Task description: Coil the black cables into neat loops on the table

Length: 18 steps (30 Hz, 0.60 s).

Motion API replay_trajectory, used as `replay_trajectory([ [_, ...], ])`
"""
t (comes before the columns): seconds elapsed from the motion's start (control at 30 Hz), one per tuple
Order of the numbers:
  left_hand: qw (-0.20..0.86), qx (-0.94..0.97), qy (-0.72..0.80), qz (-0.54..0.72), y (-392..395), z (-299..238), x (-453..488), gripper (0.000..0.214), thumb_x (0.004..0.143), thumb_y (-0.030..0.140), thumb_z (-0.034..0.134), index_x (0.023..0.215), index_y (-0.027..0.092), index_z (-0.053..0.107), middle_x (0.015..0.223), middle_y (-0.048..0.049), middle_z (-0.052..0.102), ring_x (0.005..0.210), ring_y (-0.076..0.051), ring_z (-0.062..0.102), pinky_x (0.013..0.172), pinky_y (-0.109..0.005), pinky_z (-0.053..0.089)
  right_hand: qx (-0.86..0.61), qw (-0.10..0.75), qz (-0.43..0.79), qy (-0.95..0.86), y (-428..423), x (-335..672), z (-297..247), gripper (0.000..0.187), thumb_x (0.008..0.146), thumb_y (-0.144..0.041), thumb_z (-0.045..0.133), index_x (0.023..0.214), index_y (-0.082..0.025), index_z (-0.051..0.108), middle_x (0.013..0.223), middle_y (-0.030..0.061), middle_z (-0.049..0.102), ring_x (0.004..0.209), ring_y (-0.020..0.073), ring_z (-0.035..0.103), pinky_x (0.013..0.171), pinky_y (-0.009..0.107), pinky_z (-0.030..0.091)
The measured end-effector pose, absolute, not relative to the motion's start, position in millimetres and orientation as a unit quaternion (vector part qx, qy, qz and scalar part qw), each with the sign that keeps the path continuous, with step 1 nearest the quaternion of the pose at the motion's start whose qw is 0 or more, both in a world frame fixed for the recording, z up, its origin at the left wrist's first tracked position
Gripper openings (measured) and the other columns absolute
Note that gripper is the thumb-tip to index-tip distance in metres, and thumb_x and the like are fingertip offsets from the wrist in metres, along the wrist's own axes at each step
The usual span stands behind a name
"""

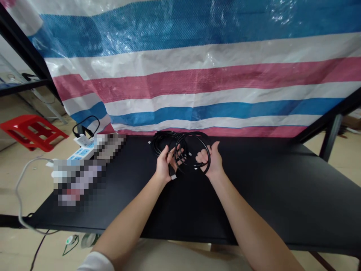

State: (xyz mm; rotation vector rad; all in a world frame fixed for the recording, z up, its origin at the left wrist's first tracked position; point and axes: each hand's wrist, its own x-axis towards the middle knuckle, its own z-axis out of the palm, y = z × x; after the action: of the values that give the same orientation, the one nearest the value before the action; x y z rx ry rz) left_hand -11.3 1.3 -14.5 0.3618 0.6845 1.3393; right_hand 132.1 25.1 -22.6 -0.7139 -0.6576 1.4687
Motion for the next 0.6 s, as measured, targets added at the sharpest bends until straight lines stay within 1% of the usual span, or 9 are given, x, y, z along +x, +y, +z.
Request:
replay_trajectory([
  [0.07,0.716,0.143,0.328,0.599,1,-14,-9,0.049,0.078,0.040,0.058,0.039,0.018,0.037,0.089,-0.0084,0.069,0.099,-0.025,0.063,0.088,-0.036,0.049,-0.315,0.634,0.643,-0.292,24,126,-25,0.066,0.064,-0.080,0.048,0.048,-0.022,0.020,0.035,-0.0090,0.023,0.032,0.0064,0.025,0.033,0.021,0.024],
  [0.1,0.712,0.133,0.343,0.598,1,-13,-8,0.045,0.080,0.040,0.056,0.043,0.018,0.043,0.086,-0.0082,0.069,0.094,-0.023,0.065,0.082,-0.034,0.051,-0.315,0.635,0.640,-0.298,24,124,-25,0.066,0.062,-0.082,0.047,0.048,-0.022,0.023,0.035,-0.0084,0.026,0.033,0.0067,0.028,0.034,0.021,0.025],
  [0.2,0.676,0.106,0.413,0.600,2,-9,-6,0.037,0.086,0.042,0.048,0.064,0.016,0.060,0.072,-0.0066,0.068,0.073,-0.018,0.067,0.061,-0.026,0.052,-0.303,0.634,0.626,-0.338,18,117,-25,0.068,0.050,-0.089,0.045,0.050,-0.023,0.030,0.039,-0.0063,0.038,0.037,0.0083,0.036,0.035,0.022,0.028],
  [0.23,0.657,0.097,0.436,0.608,2,-9,-5,0.036,0.087,0.043,0.047,0.069,0.015,0.061,0.069,-0.0056,0.067,0.066,-0.017,0.067,0.056,-0.024,0.051,-0.298,0.632,0.620,-0.357,15,115,-26,0.069,0.045,-0.089,0.048,0.051,-0.023,0.033,0.041,-0.0059,0.041,0.038,0.0088,0.038,0.035,0.023,0.029],
  [0.3,0.616,0.084,0.467,0.628,3,-9,-4,0.033,0.086,0.042,0.048,0.071,0.015,0.061,0.065,-0.0040,0.066,0.058,-0.015,0.065,0.051,-0.023,0.048,-0.306,0.628,0.599,-0.391,12,110,-26,0.067,0.039,-0.082,0.062,0.053,-0.023,0.035,0.044,-0.0062,0.045,0.041,0.0090,0.041,0.037,0.022,0.032],
  [0.37,0.595,0.081,0.472,0.646,4,-11,-4,0.033,0.084,0.041,0.052,0.064,0.016,0.056,0.064,-0.0035,0.066,0.058,-0.014,0.064,0.051,-0.023,0.048,-0.348,0.631,0.565,-0.403,11,105,-29,0.061,0.041,-0.068,0.074,0.053,-0.022,0.035,0.042,-0.0073,0.045,0.041,0.0079,0.041,0.039,0.021,0.033],
  [0.43,0.596,0.094,0.446,0.662,4,-15,-5,0.039,0.082,0.042,0.055,0.053,0.017,0.047,0.065,-0.0038,0.065,0.064,-0.016,0.066,0.056,-0.025,0.051,-0.401,0.642,0.529,-0.384,13,103,-32,0.056,0.051,-0.062,0.074,0.051,-0.022,0.034,0.039,-0.0082,0.040,0.038,0.0067,0.039,0.038,0.021,0.031],
  [0.5,0.605,0.114,0.404,0.677,5,-18,-5,0.047,0.080,0.044,0.056,0.045,0.018,0.038,0.066,-0.0041,0.064,0.072,-0.018,0.067,0.064,-0.027,0.053,-0.435,0.656,0.509,-0.348,16,103,-36,0.054,0.058,-0.065,0.067,0.051,-0.023,0.033,0.036,-0.0091,0.036,0.034,0.0062,0.034,0.034,0.021,0.027],
  [0.6,0.624,0.137,0.368,0.675,6,-21,-4,0.049,0.078,0.048,0.057,0.044,0.019,0.037,0.067,-0.0049,0.064,0.081,-0.020,0.067,0.075,-0.030,0.054,-0.447,0.677,0.498,-0.306,21,105,-38,0.056,0.059,-0.068,0.063,0.053,-0.023,0.031,0.036,-0.0109,0.031,0.032,0.0057,0.031,0.032,0.020,0.026],
])
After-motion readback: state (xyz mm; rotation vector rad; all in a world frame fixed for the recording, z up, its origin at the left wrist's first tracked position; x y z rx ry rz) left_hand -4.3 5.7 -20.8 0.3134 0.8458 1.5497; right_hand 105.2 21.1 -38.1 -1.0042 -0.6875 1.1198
